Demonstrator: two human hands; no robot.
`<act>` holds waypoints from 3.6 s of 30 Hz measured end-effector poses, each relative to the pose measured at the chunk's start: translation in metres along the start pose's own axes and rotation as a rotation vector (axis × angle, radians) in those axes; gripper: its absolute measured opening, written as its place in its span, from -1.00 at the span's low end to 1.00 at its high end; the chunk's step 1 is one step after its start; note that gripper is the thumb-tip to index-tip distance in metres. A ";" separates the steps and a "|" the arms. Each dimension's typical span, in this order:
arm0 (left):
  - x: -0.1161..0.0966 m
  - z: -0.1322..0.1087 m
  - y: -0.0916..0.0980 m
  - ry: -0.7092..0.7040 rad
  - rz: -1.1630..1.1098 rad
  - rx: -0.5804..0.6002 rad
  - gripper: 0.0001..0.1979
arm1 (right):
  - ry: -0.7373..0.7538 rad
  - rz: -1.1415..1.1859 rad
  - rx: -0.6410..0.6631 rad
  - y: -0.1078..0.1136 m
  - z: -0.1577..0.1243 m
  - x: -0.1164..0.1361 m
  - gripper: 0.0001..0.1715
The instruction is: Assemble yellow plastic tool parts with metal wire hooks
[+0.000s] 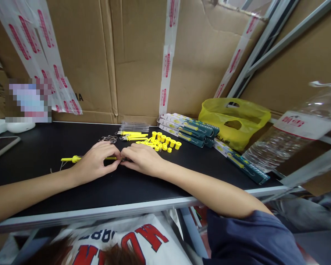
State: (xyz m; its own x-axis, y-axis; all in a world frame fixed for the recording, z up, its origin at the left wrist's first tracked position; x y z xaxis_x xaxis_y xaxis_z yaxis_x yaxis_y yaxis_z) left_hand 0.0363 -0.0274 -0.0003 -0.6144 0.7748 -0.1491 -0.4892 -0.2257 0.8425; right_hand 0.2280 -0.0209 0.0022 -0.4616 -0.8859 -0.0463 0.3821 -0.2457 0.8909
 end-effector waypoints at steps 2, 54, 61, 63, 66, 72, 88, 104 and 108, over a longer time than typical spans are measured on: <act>0.000 0.000 0.000 0.003 -0.011 0.011 -0.90 | -0.008 0.013 0.002 0.000 0.001 -0.003 -0.81; 0.019 -0.005 0.001 0.169 0.144 0.134 -0.84 | -0.112 -0.020 0.032 0.019 -0.008 -0.039 -0.71; 0.019 -0.006 -0.002 0.066 0.038 0.173 -0.80 | -0.076 0.135 0.077 -0.013 -0.007 -0.023 -0.73; 0.020 -0.006 -0.002 0.084 0.036 0.171 -0.78 | -0.096 0.164 0.069 -0.012 -0.008 -0.028 -0.75; 0.022 -0.005 -0.003 0.120 0.061 0.162 -0.77 | -0.133 0.148 0.075 -0.008 -0.009 -0.038 -0.79; 0.036 -0.004 -0.003 0.202 0.094 0.152 -0.76 | -0.174 0.044 0.104 0.007 -0.012 -0.056 -0.89; 0.032 -0.003 0.000 0.222 0.073 0.106 -0.69 | -0.311 0.257 -0.018 0.037 -0.013 -0.076 -0.78; 0.033 -0.002 0.004 0.247 -0.015 0.085 -0.70 | -0.299 0.345 -0.019 0.044 -0.013 -0.074 -0.74; 0.031 -0.002 0.004 0.218 -0.099 0.068 -0.69 | -0.326 0.637 -0.085 0.042 -0.012 -0.074 -0.68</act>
State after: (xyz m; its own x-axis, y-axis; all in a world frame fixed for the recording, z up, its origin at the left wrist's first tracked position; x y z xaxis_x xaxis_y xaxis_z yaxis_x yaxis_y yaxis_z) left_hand 0.0141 -0.0053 -0.0031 -0.6884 0.6437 -0.3344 -0.5151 -0.1093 0.8501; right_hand 0.2883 0.0298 0.0378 -0.3388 -0.7083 0.6192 0.7112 0.2380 0.6614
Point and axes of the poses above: each hand's wrist, its own z-axis towards the middle knuckle, its own y-axis out of the back of the hand, x = y × z, the point moved 1 cm from there along z, towards the middle knuckle, and after that the axes turned 2 degrees about y, right-handed, at the moved point
